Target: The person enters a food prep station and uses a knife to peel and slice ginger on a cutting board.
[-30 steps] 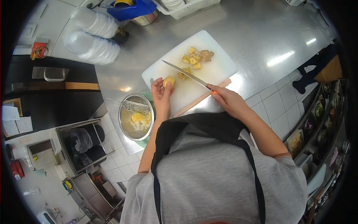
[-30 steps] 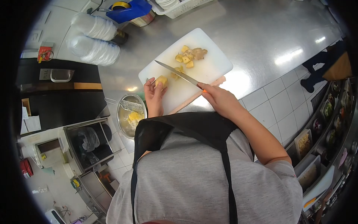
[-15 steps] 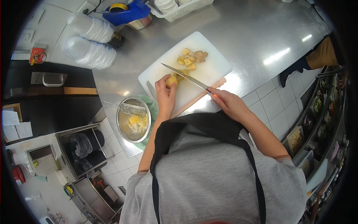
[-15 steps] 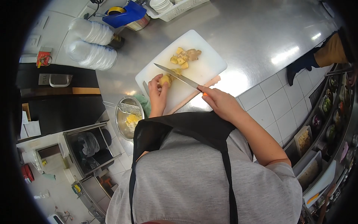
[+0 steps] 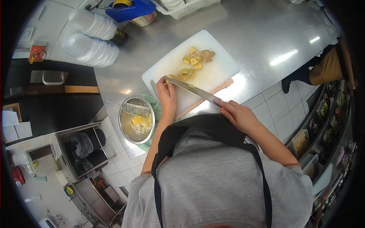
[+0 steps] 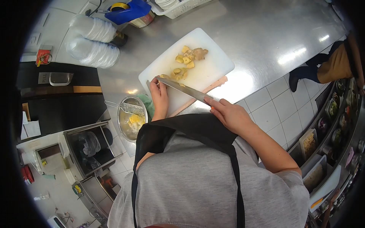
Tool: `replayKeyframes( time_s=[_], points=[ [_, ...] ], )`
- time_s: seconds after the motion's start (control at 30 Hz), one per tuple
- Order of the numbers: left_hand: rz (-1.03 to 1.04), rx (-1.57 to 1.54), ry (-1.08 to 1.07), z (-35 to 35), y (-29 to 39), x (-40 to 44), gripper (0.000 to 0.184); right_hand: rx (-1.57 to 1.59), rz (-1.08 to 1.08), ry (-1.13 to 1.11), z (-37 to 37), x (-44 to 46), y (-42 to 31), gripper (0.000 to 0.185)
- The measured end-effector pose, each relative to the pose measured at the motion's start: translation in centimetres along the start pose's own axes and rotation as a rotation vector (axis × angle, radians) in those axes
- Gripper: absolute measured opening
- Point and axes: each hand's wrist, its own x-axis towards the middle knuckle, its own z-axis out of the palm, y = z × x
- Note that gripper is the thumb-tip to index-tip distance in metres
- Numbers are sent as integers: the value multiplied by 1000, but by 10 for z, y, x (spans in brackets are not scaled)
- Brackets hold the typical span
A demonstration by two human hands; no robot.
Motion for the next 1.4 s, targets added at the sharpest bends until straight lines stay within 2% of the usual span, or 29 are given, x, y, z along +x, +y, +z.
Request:
replayKeyframes(
  time_s=[0.37,0.43,0.57,0.63,0.67,0.73,0.83,1.03,1.17,1.4],
  points=[
    [3,-7,-7,-1,-5,2,35,-183,-28,105,11,10,-7,38],
    [39,77,-34,-1,4,0,37,-186,3,94,12,15,-9,38],
    [79,147,-59,0,24,-11,38,-149,22,128,21,39,4,38],
    [91,103,-83,-2,20,-12,38,-12,-74,198,20,43,4,36],
    [89,104,-80,-3,17,-12,38,-12,-76,196,16,40,0,36],
    [88,91,-65,0,11,-11,38,77,36,-12,3,28,-11,38],
    [85,95,-67,1,6,-10,38,75,-50,80,10,13,-6,36],
    [117,130,-46,3,10,-15,38,-124,1,94,10,10,-19,37],
    [139,137,-35,3,12,-16,38,-147,16,85,12,23,-25,36],
    [156,137,-76,-3,21,-17,36,124,-17,27,13,43,-10,37]
  ],
)
